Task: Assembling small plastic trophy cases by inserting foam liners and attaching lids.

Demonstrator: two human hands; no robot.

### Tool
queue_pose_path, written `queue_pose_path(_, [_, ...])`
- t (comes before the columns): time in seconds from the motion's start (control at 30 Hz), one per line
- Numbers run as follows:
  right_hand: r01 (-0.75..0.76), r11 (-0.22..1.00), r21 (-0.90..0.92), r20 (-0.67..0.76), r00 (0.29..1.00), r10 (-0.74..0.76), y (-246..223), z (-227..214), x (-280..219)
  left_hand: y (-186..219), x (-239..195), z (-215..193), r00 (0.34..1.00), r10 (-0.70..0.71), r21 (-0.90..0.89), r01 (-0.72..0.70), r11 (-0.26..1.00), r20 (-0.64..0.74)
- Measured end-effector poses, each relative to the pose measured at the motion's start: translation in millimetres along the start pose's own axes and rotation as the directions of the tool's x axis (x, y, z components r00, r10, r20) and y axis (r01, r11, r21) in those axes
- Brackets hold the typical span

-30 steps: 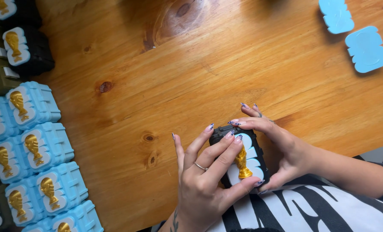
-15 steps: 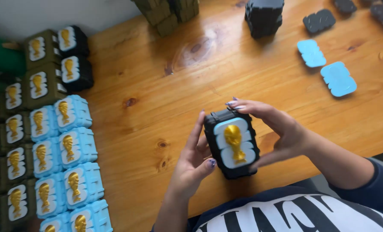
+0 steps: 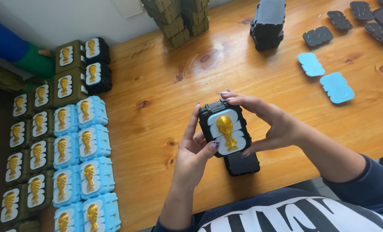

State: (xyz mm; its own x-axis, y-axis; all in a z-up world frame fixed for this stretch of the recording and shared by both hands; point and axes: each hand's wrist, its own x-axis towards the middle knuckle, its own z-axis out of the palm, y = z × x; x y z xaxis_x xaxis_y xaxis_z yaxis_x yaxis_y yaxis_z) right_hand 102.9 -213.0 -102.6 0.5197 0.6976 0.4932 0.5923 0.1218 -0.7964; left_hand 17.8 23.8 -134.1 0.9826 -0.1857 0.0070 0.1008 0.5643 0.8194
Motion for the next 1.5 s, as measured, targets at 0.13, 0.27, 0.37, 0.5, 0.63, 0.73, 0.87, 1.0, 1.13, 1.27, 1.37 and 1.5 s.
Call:
queue_pose_path(0.13, [-0.067, 0.938, -0.34, 0.064, 0.994, 0.094, -13.2, 2.0, 23.2, 6.3, -0.9, -5.0, 0.996, -0.011, 0.009, 0.012, 1.0, -0.09])
queue_pose_path(0.27, [-0.161, 0.888, -0.431, 0.128, 0.963, 0.237, 10.1, 24.2, 79.7, 8.4, -6.9, -44.5, 0.975, -0.014, -0.03, 0.008, 1.0, -0.222])
queue_pose_path(0.37, [-0.171, 0.955, -0.243, 0.182, 0.959, 0.218, 79.1, 47.3, 130.5, 11.0, -21.8, -76.6, 0.92, 0.064, 0.028, -0.058, 0.998, -0.387])
queue_pose_path(0.5, [-0.357, 0.924, -0.135, 0.081, 0.926, 0.369, 181.4, 65.3, 201.0, 12.2, -31.4, -90.7, 0.81, 0.256, 0.31, -0.097, 0.946, -0.527])
queue_pose_path(0.63, [-0.543, 0.83, -0.13, -0.03, 0.839, 0.544, 258.0, 72.3, 267.8, 10.4, -36.5, -87.5, 0.764, 0.477, 0.683, -0.066, 0.728, -0.434])
queue_pose_path(0.73, [-0.575, 0.749, -0.33, -0.102, 0.81, 0.577, 299.8, 58.8, 318.3, -3.3, -47.8, -104.0, 0.802, 0.454, 0.773, 0.014, 0.635, -0.387])
queue_pose_path(0.87, [-0.62, 0.728, -0.293, -0.058, 0.771, 0.634, 337.5, 60.7, 365.9, -13.6, -52.7, -121.4, 0.847, 0.424, 0.8, 0.004, 0.599, -0.321])
queue_pose_path(1.0, [-0.517, 0.854, 0.054, -0.012, 0.855, 0.518, 382.9, 69.2, 390.6, -16.0, -52.3, -125.4, 0.877, 0.434, 0.847, -0.064, 0.528, -0.204])
queue_pose_path(1.13, [-0.443, 0.896, 0.026, -0.115, 0.889, 0.443, 382.7, 86.1, 397.9, -10.1, -51.2, -121.6, 0.898, 0.402, 0.851, -0.062, 0.521, -0.18])
queue_pose_path(1.27, [-0.454, 0.879, 0.144, -0.139, 0.87, 0.472, 373.0, 87.7, 393.0, -3.6, -50.7, -124.3, 0.915, 0.347, 0.848, -0.013, 0.53, -0.203])
queue_pose_path(1.37, [-0.518, 0.846, -0.128, -0.311, 0.831, 0.462, 341.2, 57.8, 352.6, -7.4, -49.5, -128.6, 0.922, 0.33, 0.877, 0.022, 0.48, -0.204])
queue_pose_path(1.5, [-0.331, 0.934, -0.135, 0.268, 0.895, 0.356, 151.4, -4.3, 264.5, 2.0, -49.0, -125.0, 0.921, 0.358, 0.926, 0.01, 0.377, -0.156])
